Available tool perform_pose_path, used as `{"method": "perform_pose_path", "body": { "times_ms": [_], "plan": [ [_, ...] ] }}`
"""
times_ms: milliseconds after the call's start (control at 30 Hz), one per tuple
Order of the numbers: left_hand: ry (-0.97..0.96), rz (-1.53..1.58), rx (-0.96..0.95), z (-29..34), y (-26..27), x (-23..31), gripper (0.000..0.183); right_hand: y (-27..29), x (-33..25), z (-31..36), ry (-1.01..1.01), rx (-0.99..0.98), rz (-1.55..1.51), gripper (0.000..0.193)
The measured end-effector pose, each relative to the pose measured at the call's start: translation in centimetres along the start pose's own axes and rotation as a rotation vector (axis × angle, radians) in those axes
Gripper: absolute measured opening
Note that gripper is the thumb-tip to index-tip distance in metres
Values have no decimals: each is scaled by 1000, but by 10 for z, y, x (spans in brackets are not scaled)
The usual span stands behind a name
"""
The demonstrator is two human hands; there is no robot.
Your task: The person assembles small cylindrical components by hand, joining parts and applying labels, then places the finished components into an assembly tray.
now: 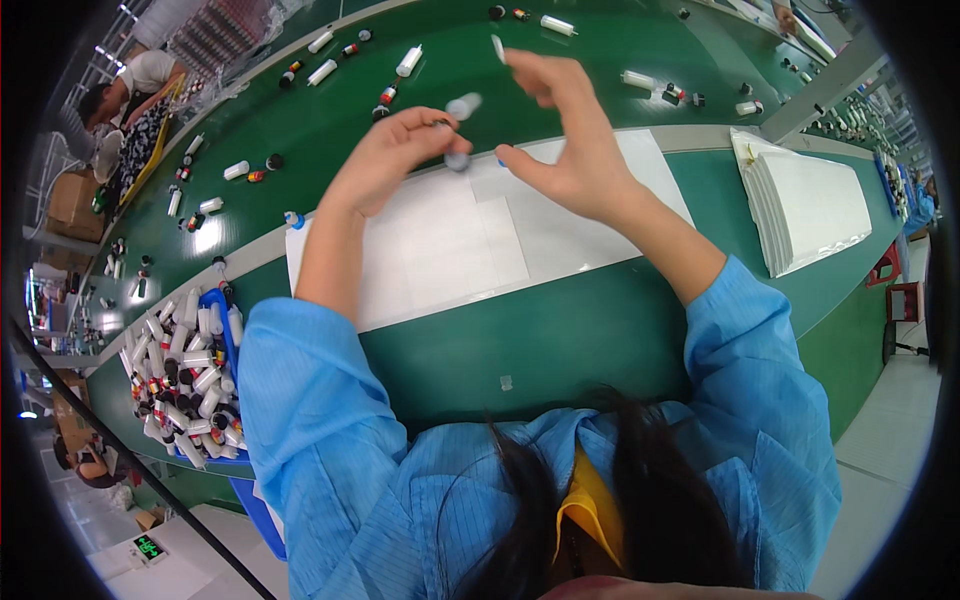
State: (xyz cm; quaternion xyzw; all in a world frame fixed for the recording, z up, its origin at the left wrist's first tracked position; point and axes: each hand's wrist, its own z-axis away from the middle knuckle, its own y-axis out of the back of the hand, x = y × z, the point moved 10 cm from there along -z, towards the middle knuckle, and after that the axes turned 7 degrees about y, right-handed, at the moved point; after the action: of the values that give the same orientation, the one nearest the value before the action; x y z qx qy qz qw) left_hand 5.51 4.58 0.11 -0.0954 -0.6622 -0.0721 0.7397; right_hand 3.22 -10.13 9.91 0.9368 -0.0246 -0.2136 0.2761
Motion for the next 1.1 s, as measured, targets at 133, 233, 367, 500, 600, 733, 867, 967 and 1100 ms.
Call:
{"method": "perform_pose_path", "body": {
  "times_ms": [133,233,367,500,600,733,867,967,1100],
  "plan": [
    [-33,21,-68,15,-32,4,24,-25,-3,-13,191,-82,33,71],
    [-12,42,-76,21,-39,6,24,-35,8,0,-36,-200,-238,67],
    [13,-61,-57,26,-36,8,25,-23,-14,-8,157,-113,-75,59],
    [57,-289,76,27,-33,3,24,-30,-26,-10,272,-93,4,51],
    [55,-148,95,25,-33,2,26,-28,-21,-8,288,-76,-11,51],
    [57,430,-134,22,-47,-1,29,-23,0,-10,210,-22,-70,55],
    [-35,616,-186,23,-50,7,28,2,48,-3,-205,323,-395,44],
    [-106,564,-68,27,-44,14,30,-48,74,26,-823,343,-1282,18],
    [-160,552,-72,31,-42,19,35,-71,31,26,-812,344,-1325,15]
  ]
}}
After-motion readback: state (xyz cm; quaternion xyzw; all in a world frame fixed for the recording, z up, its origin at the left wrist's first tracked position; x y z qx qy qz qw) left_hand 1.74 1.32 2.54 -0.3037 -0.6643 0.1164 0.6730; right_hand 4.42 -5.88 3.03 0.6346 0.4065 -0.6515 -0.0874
